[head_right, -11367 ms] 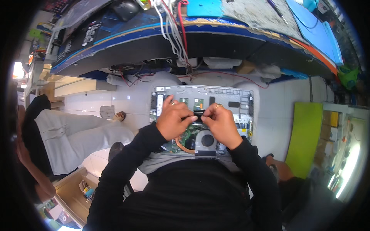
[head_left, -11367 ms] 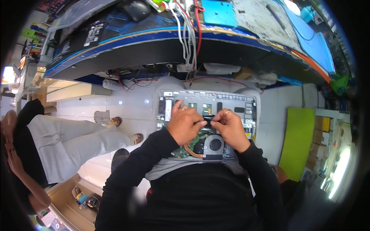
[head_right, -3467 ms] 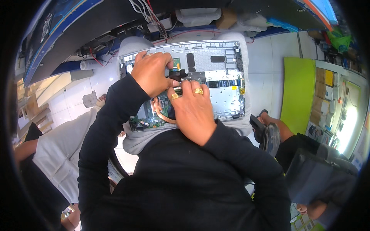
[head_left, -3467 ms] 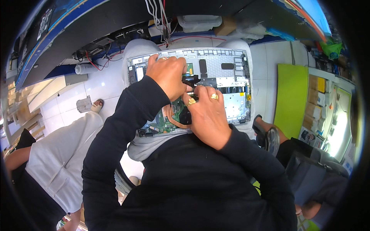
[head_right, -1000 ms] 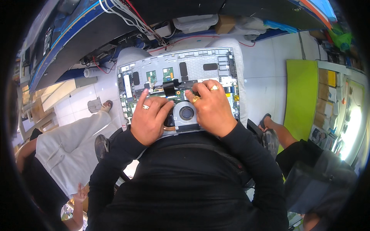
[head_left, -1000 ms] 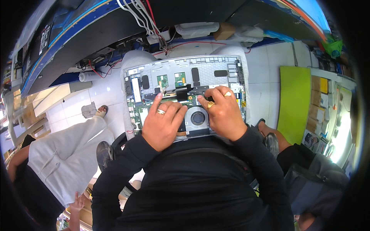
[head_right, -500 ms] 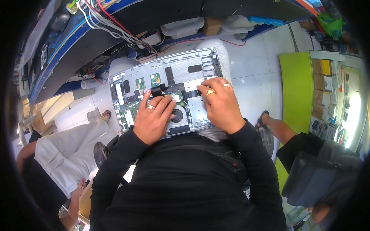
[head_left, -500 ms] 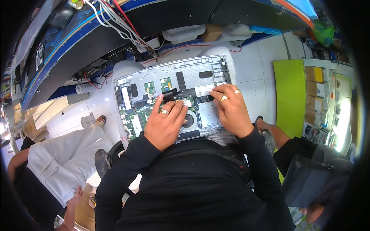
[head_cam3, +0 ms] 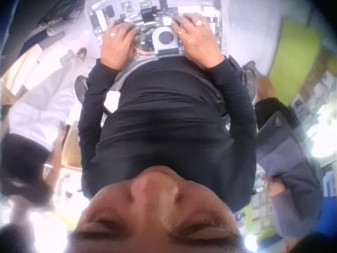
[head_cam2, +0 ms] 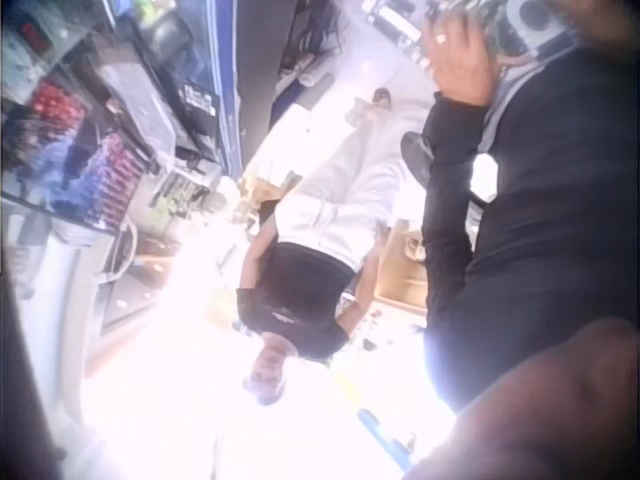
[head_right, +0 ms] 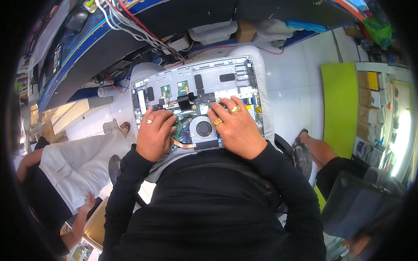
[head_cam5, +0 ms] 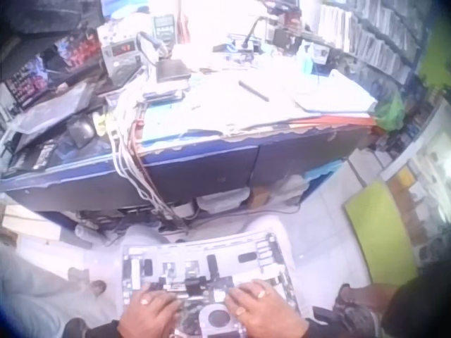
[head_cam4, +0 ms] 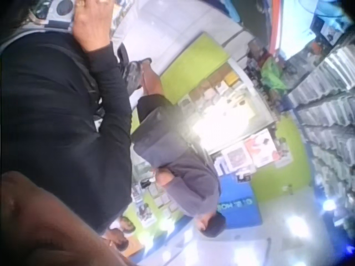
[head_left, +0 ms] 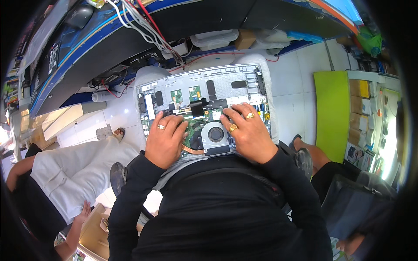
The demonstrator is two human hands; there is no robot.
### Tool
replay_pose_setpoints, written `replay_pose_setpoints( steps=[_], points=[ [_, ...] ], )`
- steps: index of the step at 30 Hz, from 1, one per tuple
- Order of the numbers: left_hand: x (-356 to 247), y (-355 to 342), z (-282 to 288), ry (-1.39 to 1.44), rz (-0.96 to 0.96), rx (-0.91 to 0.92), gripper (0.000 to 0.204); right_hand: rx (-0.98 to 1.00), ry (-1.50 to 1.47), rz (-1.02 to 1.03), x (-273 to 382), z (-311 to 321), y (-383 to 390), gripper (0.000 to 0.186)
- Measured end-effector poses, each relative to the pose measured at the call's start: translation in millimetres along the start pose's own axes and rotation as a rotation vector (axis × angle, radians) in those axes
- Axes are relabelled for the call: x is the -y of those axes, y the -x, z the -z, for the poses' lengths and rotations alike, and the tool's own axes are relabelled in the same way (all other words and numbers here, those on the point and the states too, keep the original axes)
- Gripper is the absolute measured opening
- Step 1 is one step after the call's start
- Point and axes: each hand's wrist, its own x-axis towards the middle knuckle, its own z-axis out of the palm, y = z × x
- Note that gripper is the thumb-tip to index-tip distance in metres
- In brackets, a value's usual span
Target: The person assembles a laptop by connecting cables to the motherboard and inserting a battery, then secures the battery and component covers with a screwdriver.
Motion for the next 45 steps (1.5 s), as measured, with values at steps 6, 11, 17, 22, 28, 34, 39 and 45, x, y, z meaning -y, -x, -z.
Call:
replay_pose_setpoints(
  steps=[6, 11, 17, 22, 28, 34, 39, 45],
  points=[
    [-5, 3, -2, -0.060, -0.015, -0.015, 0.038, -0.021, 0.016, -0.037, 3, 4, 1, 0.042],
    [-34, -21, -7, 0.029, -0.107, 0.038, 0.044, -0.026, 0.050, -0.031, 8, -2, 4, 0.041],
    [-35, -34, -22, -0.045, -0.143, 0.079, 0.046, -0.030, 0.033, -0.073, 7, -4, 4, 0.039],
    [-33, -33, -18, -0.019, -0.143, 0.068, 0.045, -0.041, 0.022, -0.076, 8, 0, 2, 0.039],
    [-15, -5, 7, 0.032, 0.009, 0.061, 0.039, -0.033, -0.006, -0.135, 5, 13, 14, 0.040],
    [4, 20, 16, -0.012, 0.063, 0.071, 0.041, 0.008, -0.028, -0.022, 12, 8, 29, 0.040],
    [6, 28, 20, -0.056, 0.036, 0.097, 0.050, 0.019, -0.051, -0.035, 18, 11, 24, 0.040],
    [5, 45, 22, -0.085, 0.069, 0.089, 0.042, 0.046, -0.022, -0.011, 24, 9, 17, 0.039]
  ],
)
